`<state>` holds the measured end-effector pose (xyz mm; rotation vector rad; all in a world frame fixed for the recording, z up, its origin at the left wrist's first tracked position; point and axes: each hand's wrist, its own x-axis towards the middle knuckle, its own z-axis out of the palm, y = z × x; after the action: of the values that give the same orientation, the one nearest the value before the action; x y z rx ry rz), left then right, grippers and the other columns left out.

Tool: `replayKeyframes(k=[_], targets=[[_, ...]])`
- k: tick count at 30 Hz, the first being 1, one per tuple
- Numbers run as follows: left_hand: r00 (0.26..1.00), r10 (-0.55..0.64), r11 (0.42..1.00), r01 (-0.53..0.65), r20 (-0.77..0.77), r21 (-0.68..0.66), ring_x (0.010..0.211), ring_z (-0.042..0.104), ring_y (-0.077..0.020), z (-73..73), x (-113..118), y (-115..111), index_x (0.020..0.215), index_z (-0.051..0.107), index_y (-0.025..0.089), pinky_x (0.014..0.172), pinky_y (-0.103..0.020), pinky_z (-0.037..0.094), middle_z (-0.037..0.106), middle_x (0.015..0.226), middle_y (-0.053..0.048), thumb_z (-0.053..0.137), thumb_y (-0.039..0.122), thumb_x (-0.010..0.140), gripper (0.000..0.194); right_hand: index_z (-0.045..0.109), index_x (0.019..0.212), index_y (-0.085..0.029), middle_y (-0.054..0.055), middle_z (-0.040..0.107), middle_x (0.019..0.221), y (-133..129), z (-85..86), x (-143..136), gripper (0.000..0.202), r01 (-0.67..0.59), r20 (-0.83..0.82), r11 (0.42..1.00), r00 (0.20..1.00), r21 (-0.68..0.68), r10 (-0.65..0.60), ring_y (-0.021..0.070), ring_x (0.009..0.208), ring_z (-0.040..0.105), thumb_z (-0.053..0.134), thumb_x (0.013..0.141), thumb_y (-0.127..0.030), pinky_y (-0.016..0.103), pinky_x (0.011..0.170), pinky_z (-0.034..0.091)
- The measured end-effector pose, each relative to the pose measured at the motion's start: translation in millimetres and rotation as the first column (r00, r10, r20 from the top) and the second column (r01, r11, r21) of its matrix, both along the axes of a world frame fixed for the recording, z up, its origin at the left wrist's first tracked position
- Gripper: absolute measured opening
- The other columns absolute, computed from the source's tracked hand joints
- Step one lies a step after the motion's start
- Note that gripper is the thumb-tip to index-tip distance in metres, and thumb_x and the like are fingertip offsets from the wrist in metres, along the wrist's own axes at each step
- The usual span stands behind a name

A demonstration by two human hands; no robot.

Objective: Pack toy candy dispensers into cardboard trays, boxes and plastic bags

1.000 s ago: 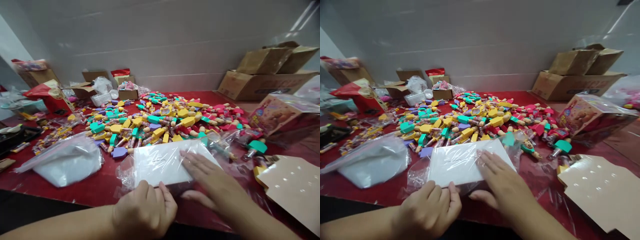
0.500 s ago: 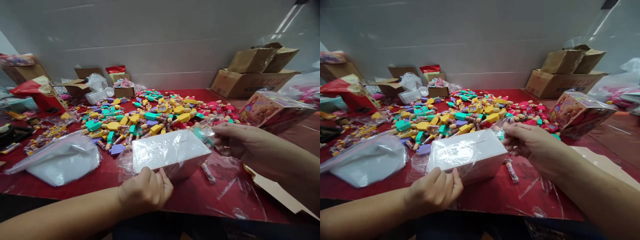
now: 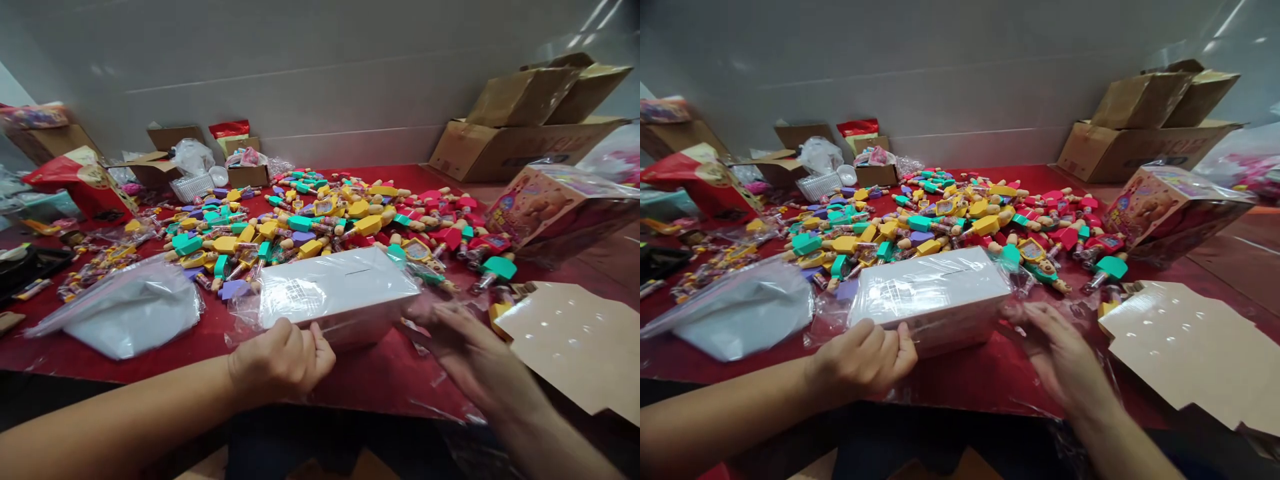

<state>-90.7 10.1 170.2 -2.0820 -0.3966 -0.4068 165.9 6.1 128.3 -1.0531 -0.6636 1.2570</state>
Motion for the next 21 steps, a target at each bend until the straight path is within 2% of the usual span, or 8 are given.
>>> replayKeyframes(k=[4,7,10,11,13,16,18,21], targets=[[0.997,0.077,0.995,-0.075,0.018,-0.067,0.046,0.043,-0.0117,-1.0,-14.0,1.5,0.087,0.055,0.014,0.049,-0.029,0.029,0.048,0.052,0.006,0.055,0.007,0.080,0.010,0.061,0.064,-0.018,-0.002,0.060,0.065,16.3,-24.0,-23.2,0.027,0.230,0.000,0.937,0.971,0.262,-0.238,0.0106,0.065,0.056,0.079,0.058,-0.037,0.022,0.064,0.051],[0.984,0.176,0.972,-0.167,0.040,-0.165,0.052,0.045,-0.0135,-12.0,-38.5,-6.3,0.099,0.054,0.016,0.055,-0.030,0.034,0.050,0.057,0.005,0.051,0.006,0.083,0.019,0.060,0.067,-0.019,-0.004,0.059,0.067,26.6,-29.1,-37.8,0.024,0.313,-0.042,0.891,0.947,0.329,-0.317,0.0092,0.062,0.054,0.077,0.060,-0.036,0.019,0.058,0.046],[0.898,0.291,0.936,-0.195,0.330,-0.294,0.069,0.050,-0.0157,-29.9,-58.2,-23.0,0.107,0.050,0.016,0.065,-0.031,0.040,0.055,0.077,-0.001,0.057,0.019,0.084,0.024,0.059,0.071,-0.020,-0.005,0.057,0.067,30.5,-28.9,-45.9,0.022,0.324,-0.035,0.887,0.943,0.330,-0.332,0.0091,0.060,0.052,0.074,0.063,-0.034,0.019,0.054,0.044],[0.795,0.329,0.928,-0.174,0.509,-0.329,0.078,0.052,-0.0169,-35.8,-60.5,-28.2,0.110,0.046,0.017,0.070,-0.032,0.042,0.055,0.087,-0.004,0.062,0.025,0.082,0.033,0.058,0.072,-0.020,-0.005,0.056,0.067,30.7,-28.3,-47.3,0.022,0.330,-0.021,0.884,0.939,0.330,-0.343,0.0093,0.060,0.052,0.073,0.063,-0.034,0.019,0.055,0.044],[0.451,0.407,0.902,-0.061,0.794,-0.427,0.091,0.051,-0.0184,-45.2,-58.1,-34.0,0.117,0.039,0.018,0.079,-0.034,0.044,0.049,0.103,-0.008,0.069,0.035,0.076,0.053,0.057,0.071,-0.021,-0.005,0.055,0.067,30.2,-26.7,-48.1,0.023,0.358,-0.020,0.876,0.928,0.323,-0.372,0.0095,0.061,0.051,0.073,0.062,-0.034,0.020,0.056,0.044],[-0.040,0.622,0.741,0.353,0.782,-0.572,0.089,0.053,-0.0158,-50.1,-44.1,-26.1,0.106,0.046,0.019,0.080,-0.030,0.045,0.051,0.102,-0.005,0.070,0.043,0.071,0.049,0.055,0.067,-0.020,-0.005,0.053,0.066,29.3,-24.0,-45.7,0.026,0.377,-0.054,0.877,0.924,0.296,-0.379,0.0100,0.060,0.050,0.074,0.059,-0.036,0.020,0.053,0.042],[-0.212,0.742,0.616,0.589,0.636,-0.523,0.081,0.054,-0.0133,-49.1,-33.8,-11.2,0.086,0.053,0.018,0.077,-0.026,0.045,0.056,0.085,-0.001,0.068,0.044,0.071,0.034,0.054,0.066,-0.019,-0.005,0.052,0.064,31.2,-23.7,-43.1,0.026,0.337,-0.048,0.901,0.940,0.272,-0.337,0.0094,0.057,0.047,0.073,0.060,-0.036,0.019,0.050,0.039],[-0.328,0.792,0.566,0.709,0.515,-0.420,0.072,0.055,-0.0124,-47.3,-19.9,16.8,0.076,0.053,0.018,0.072,-0.025,0.046,0.056,0.071,0.002,0.061,0.041,0.075,0.024,0.054,0.071,-0.020,-0.005,0.054,0.068,43.1,-26.8,-41.8,0.025,0.260,-0.056,0.937,0.966,0.233,-0.254,0.0089,0.061,0.048,0.072,0.061,-0.033,0.017,0.055,0.041]])
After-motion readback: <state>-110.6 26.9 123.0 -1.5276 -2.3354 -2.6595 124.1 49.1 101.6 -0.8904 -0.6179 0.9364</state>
